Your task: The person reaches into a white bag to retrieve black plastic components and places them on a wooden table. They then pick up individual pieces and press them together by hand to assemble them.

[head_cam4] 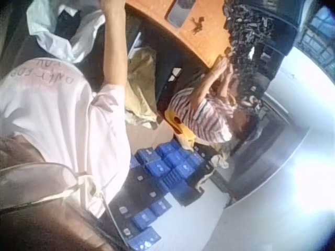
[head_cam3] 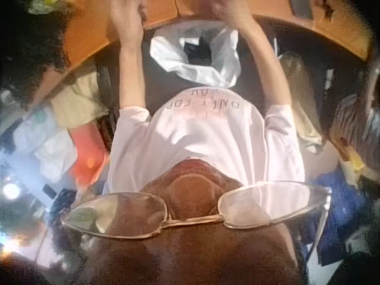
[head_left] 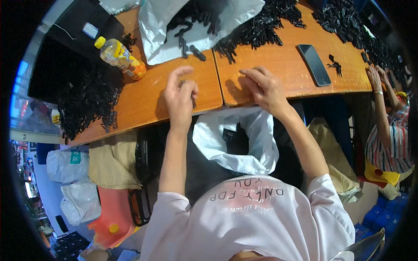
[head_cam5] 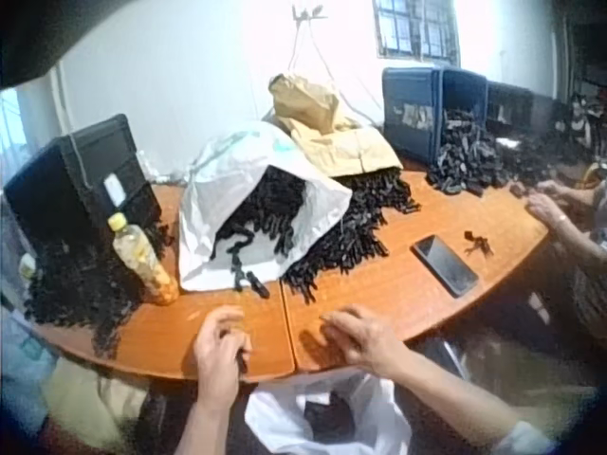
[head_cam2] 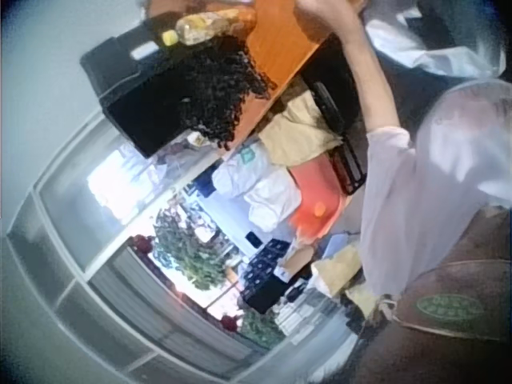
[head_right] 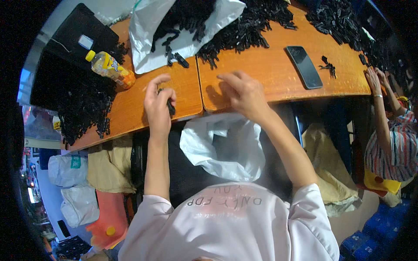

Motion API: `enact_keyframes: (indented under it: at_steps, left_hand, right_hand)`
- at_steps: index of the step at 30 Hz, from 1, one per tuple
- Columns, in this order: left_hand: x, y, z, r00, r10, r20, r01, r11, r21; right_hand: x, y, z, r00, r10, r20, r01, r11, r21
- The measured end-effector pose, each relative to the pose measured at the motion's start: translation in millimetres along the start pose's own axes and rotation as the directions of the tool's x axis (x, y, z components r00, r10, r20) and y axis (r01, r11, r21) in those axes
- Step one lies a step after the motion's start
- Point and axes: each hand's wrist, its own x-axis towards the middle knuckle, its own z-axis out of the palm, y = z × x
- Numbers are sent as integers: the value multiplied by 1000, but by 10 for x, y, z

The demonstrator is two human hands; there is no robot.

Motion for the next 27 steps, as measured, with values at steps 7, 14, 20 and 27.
enact_keyframes:
  at_steps: [7, 14, 20, 27]
  left_hand:
    - [1038, -151, -120, 814, 436, 383, -518, 250, 818]
    - [914, -263, -150, 881, 226, 415, -466, 272, 842]
    - [467, -130, -92, 947, 213, 239, -311, 432, 847]
    - [-39, 23, 113, 976, 103, 191, -200, 770, 605]
  right_hand:
    - [538, 167, 360, 997, -50, 51, 64, 948, -313]
    - [299, 329, 247, 987, -74, 141, 128, 895, -427]
    - [29, 160, -137, 994, -17, 104, 44, 964, -263]
    - [-240, -198, -281, 997, 38, 70, -33, 997, -70]
